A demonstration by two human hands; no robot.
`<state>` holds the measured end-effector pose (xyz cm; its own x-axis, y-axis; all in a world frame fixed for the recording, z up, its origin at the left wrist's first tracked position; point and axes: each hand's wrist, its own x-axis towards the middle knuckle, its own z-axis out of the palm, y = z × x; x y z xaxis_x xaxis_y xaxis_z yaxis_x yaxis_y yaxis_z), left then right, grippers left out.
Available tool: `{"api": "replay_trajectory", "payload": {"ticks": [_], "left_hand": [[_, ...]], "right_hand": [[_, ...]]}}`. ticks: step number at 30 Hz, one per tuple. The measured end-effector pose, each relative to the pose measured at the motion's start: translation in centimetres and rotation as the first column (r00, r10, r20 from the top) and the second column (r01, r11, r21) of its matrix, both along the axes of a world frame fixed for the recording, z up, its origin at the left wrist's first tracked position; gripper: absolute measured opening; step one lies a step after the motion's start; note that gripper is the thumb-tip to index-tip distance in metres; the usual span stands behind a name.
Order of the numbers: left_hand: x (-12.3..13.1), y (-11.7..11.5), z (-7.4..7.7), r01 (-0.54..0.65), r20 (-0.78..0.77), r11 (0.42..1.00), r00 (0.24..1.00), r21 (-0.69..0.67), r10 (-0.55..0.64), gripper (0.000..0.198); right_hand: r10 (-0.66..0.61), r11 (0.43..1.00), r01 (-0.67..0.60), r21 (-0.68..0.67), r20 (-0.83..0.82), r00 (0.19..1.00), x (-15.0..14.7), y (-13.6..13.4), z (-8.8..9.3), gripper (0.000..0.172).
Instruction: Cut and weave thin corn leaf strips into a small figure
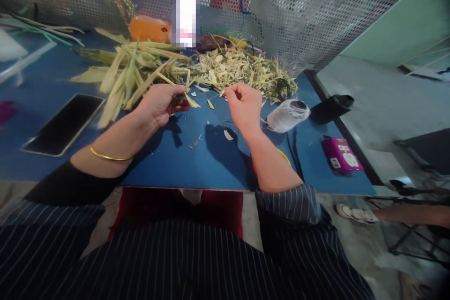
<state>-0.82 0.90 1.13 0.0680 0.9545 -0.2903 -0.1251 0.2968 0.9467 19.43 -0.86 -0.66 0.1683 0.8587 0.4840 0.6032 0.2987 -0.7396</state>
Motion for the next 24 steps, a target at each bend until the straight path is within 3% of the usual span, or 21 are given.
{"api": "replay_trajectory", "payload": {"ticks": [3, 8, 11, 18, 24], "left_hand": [[0.3, -0.4, 0.1, 0.054, 0.024, 0.999, 0.998, 0.004, -0.054, 0.013], [1.0, -1.0, -0.4, 0.285, 0.107, 0.958, 0.954, -0.036, -0.28, 0.016], [1.3, -1.2, -0.7, 0.357, 0.127, 0.932, 0.929, -0.055, -0.348, 0.012], [1.3, -0.8, -1.1, 0.196, 0.121, 0.98, 0.974, -0.025, -0.192, 0.004], [1.3, -1.2, -1.2, 0.169, -0.052, 0.984, 0.985, 0.06, -0.166, 0.012]], "right_hand": [[0.005, 1.0, -0.005, -0.028, 0.017, 1.0, -0.1, 0.1, -0.2, 0.023], [0.197, 0.975, -0.194, -0.104, 0.02, 0.98, -0.7, 0.0, -0.4, 0.02], [0.241, 0.963, -0.238, -0.129, 0.006, 0.971, -1.0, -0.3, -0.2, 0.017], [0.252, 0.958, -0.26, -0.121, -0.077, 0.965, -0.8, -0.4, 0.1, 0.02], [0.243, 0.97, -0.242, -0.02, 0.089, 0.966, -0.8, -1.1, 0.6, 0.021]]}}
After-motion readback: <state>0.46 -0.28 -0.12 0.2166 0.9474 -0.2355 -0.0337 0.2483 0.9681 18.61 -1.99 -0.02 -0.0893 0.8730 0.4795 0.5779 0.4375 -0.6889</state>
